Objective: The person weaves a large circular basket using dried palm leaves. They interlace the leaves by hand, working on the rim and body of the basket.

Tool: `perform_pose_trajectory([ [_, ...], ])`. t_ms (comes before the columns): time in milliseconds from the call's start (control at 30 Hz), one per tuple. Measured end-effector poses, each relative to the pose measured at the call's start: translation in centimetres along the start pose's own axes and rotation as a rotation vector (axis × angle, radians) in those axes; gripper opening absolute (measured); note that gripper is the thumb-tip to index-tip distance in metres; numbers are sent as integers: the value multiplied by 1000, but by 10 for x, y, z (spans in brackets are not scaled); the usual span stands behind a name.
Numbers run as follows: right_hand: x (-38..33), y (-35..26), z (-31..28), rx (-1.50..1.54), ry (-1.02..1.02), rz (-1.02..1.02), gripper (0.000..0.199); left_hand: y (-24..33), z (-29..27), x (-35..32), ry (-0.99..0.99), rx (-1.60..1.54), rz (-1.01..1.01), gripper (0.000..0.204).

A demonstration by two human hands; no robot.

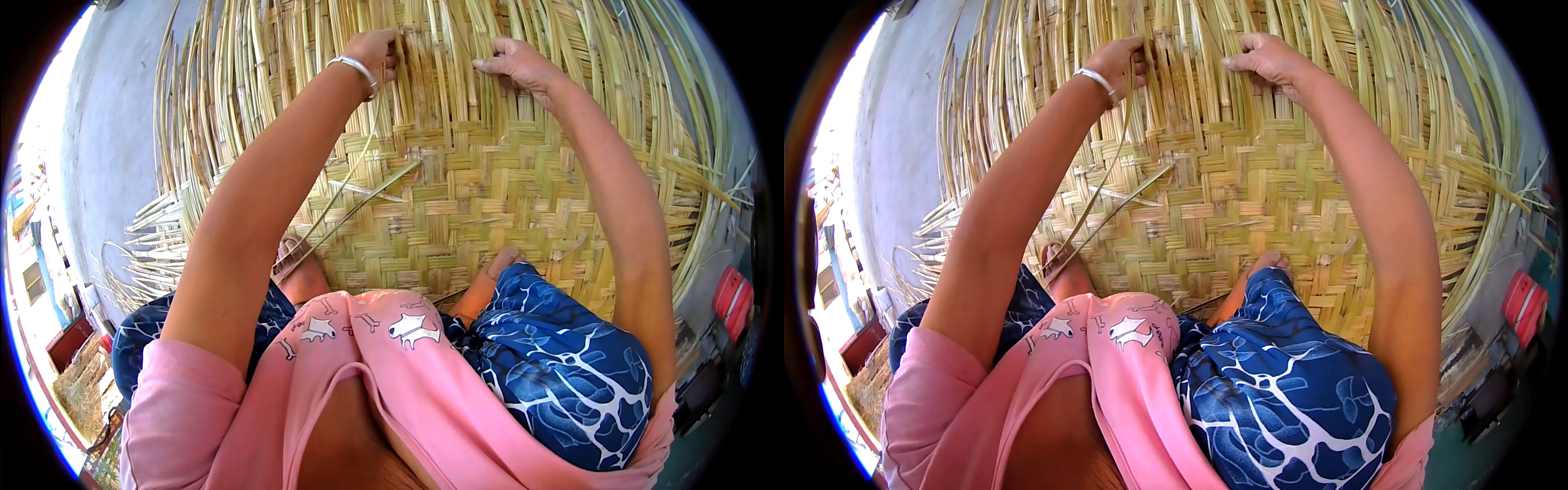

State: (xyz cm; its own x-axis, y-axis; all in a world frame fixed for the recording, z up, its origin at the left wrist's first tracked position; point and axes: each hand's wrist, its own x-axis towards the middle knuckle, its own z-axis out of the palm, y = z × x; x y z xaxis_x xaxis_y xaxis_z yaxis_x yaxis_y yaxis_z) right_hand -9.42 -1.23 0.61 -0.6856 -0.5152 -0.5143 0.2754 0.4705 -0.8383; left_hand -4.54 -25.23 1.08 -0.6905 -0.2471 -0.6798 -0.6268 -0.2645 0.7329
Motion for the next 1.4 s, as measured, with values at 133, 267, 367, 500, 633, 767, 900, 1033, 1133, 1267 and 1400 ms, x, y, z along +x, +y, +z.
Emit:
perform_pose_trajectory([
  [133,-6,-8,4,-18,-23,80,61,-13,-20,1,-45,-274,-51,17],
  [267,-1,8,9,-115,130,44,53,-16,-20,-7,-127,-436,-36,26],
  [367,-6,13,16,-633,357,-199,30,-4,-12,-22,-307,-369,-92,26],
  [500,-15,7,25,-870,497,-225,20,3,-14,-18,-348,-316,-176,23],
  [633,-17,3,23,-1012,430,-211,17,5,-7,-26,-297,-230,-184,23],
  [767,-9,6,18,-1151,328,-386,15,6,-5,-37,-288,-99,-82,25],
  [900,-6,-31,14,-531,32,33,25,2,-14,-36,-540,-202,-84,34],
  [1033,8,-8,6,21,-60,31,35,2,-7,-40,-569,-203,-104,36],
  [1133,12,-6,9,99,-102,130,31,-3,-9,-31,-549,-205,-107,36],
  [1267,6,-13,13,61,-87,145,27,-5,-10,-31,-415,-169,-116,34],
  [1400,5,-9,14,93,-88,145,26,-8,-2,-29,-107,-80,-98,35],
])
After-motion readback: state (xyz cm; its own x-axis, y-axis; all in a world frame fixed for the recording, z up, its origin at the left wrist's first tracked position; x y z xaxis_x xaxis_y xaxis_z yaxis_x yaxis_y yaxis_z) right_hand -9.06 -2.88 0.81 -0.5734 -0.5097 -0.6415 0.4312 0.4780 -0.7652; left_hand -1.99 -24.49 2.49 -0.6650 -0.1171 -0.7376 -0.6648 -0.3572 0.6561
